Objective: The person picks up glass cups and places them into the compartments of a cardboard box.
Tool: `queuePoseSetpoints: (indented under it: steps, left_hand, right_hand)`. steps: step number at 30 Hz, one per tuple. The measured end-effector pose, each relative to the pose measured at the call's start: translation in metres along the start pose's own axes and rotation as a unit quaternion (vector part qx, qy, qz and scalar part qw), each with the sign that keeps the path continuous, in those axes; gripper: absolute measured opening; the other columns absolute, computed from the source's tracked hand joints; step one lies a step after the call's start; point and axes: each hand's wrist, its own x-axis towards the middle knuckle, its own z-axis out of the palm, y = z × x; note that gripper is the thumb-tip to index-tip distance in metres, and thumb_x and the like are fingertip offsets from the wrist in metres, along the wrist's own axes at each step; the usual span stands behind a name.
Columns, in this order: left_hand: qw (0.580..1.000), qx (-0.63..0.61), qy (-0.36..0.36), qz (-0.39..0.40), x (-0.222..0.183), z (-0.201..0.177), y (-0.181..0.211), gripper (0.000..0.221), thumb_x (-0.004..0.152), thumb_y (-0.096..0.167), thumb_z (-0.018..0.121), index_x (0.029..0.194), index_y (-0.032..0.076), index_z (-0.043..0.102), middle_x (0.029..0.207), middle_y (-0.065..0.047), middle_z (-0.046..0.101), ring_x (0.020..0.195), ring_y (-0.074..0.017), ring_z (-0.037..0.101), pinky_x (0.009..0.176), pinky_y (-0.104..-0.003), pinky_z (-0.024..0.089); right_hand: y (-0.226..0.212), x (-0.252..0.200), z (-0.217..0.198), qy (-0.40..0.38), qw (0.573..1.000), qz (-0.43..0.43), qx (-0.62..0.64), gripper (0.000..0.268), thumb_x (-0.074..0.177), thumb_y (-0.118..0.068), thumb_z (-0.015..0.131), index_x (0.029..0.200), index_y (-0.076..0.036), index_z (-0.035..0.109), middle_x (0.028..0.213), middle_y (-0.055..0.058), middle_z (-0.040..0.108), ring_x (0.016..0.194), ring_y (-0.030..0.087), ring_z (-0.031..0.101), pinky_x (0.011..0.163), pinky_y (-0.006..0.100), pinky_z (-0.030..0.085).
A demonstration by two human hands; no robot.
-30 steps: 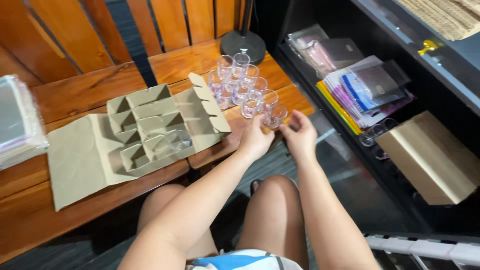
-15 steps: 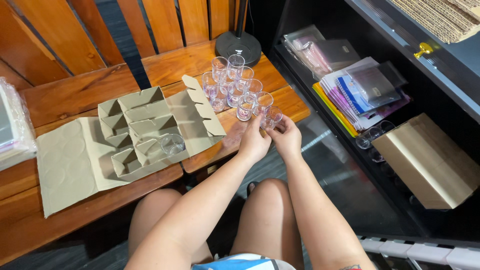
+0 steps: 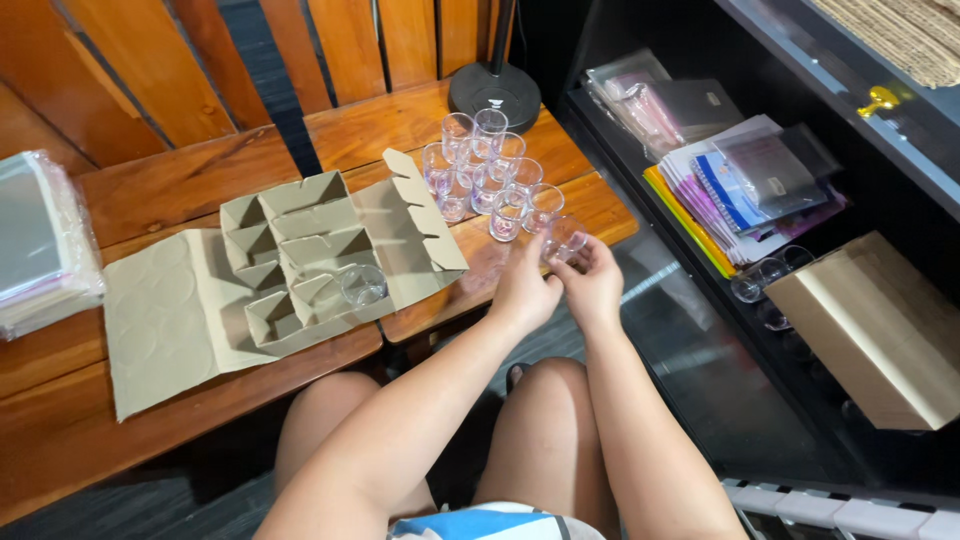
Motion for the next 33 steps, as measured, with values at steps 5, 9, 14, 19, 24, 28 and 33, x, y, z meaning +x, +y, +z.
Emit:
queuePoseSetpoints:
  steps: [5, 9, 14, 19, 24, 28, 33]
  left_hand:
    - [0.996, -0.011, 0.051, 0.067, -0.035, -0.039, 0.031, 0.077, 0.08, 0.014, 0.066, 0.153, 0.008, 0.045, 0.144, -0.024, 0.058, 0.138, -0.0367, 0.055, 0.116, -0.045, 0.045]
    - [0.985, 0.003, 0.128, 0.113, -0.067, -0.092, 0.053, 0.074, 0.077, 0.014, 0.071, 0.148, 0.005, 0.051, 0.13, -0.023, 0.065, 0.124, -0.0369, 0.065, 0.102, -0.044, 0.056]
    - [0.973, -0.02, 0.195, 0.122, -0.074, -0.147, 0.038, 0.065, 0.076, 0.014, 0.075, 0.136, -0.002, 0.057, 0.112, -0.024, 0.069, 0.108, -0.0388, 0.071, 0.086, -0.037, 0.063]
    - [0.97, -0.048, 0.214, 0.11, -0.077, -0.199, 0.012, 0.053, 0.08, 0.006, 0.072, 0.13, -0.006, 0.059, 0.111, -0.028, 0.072, 0.103, -0.0382, 0.074, 0.086, -0.035, 0.064]
    - [0.961, 0.144, 0.228, 0.056, -0.064, -0.232, -0.049, 0.03, 0.08, 0.023, 0.074, 0.109, 0.015, 0.07, 0.095, -0.002, 0.072, 0.098, -0.0224, 0.075, 0.088, -0.034, 0.06]
    - [0.959, 0.183, 0.214, 0.024, -0.059, -0.258, -0.077, 0.029, 0.087, 0.025, 0.071, 0.116, 0.02, 0.072, 0.109, 0.002, 0.07, 0.11, -0.0185, 0.07, 0.097, -0.032, 0.055]
    - [0.944, 0.254, 0.208, 0.036, -0.049, -0.265, -0.105, 0.037, 0.088, 0.013, 0.069, 0.125, 0.011, 0.072, 0.124, -0.008, 0.069, 0.124, -0.0285, 0.064, 0.109, -0.046, 0.045]
  right_hand:
    - [-0.069, -0.032, 0.006, -0.01, 0.999, -0.035, 0.022, 0.067, 0.076, 0.008, 0.085, 0.138, -0.001, 0.06, 0.122, 0.015, 0.07, 0.112, 0.019, 0.068, 0.09, 0.03, 0.061]
    - [-0.13, -0.058, 0.029, -0.067, 0.993, -0.071, 0.073, 0.068, 0.076, 0.004, 0.088, 0.137, -0.004, 0.059, 0.122, 0.009, 0.068, 0.113, 0.015, 0.066, 0.087, 0.029, 0.063]
    - [-0.136, -0.062, 0.083, -0.163, 0.969, -0.085, 0.167, 0.066, 0.08, 0.007, 0.084, 0.136, -0.006, 0.054, 0.12, 0.006, 0.066, 0.114, 0.014, 0.064, 0.088, 0.029, 0.062]
    - [-0.156, -0.082, 0.141, -0.22, 0.945, -0.059, 0.236, 0.061, 0.084, 0.009, 0.08, 0.135, -0.008, 0.051, 0.117, 0.007, 0.063, 0.107, 0.014, 0.066, 0.089, 0.028, 0.062]
    - [-0.146, -0.077, 0.175, -0.244, 0.961, -0.053, 0.12, 0.057, 0.087, -0.002, 0.083, 0.135, -0.01, 0.054, 0.122, 0.007, 0.06, 0.105, 0.013, 0.064, 0.082, 0.025, 0.063]
    - [-0.147, -0.081, 0.188, -0.235, 0.964, -0.112, -0.045, 0.052, 0.084, -0.012, 0.088, 0.13, -0.017, 0.064, 0.119, 0.012, 0.067, 0.095, 0.021, 0.071, 0.064, 0.03, 0.064]
    - [-0.138, -0.079, 0.206, -0.247, 0.931, -0.156, -0.218, 0.059, 0.078, -0.019, 0.089, 0.132, -0.026, 0.067, 0.122, 0.002, 0.07, 0.114, 0.025, 0.07, 0.088, 0.034, 0.064]
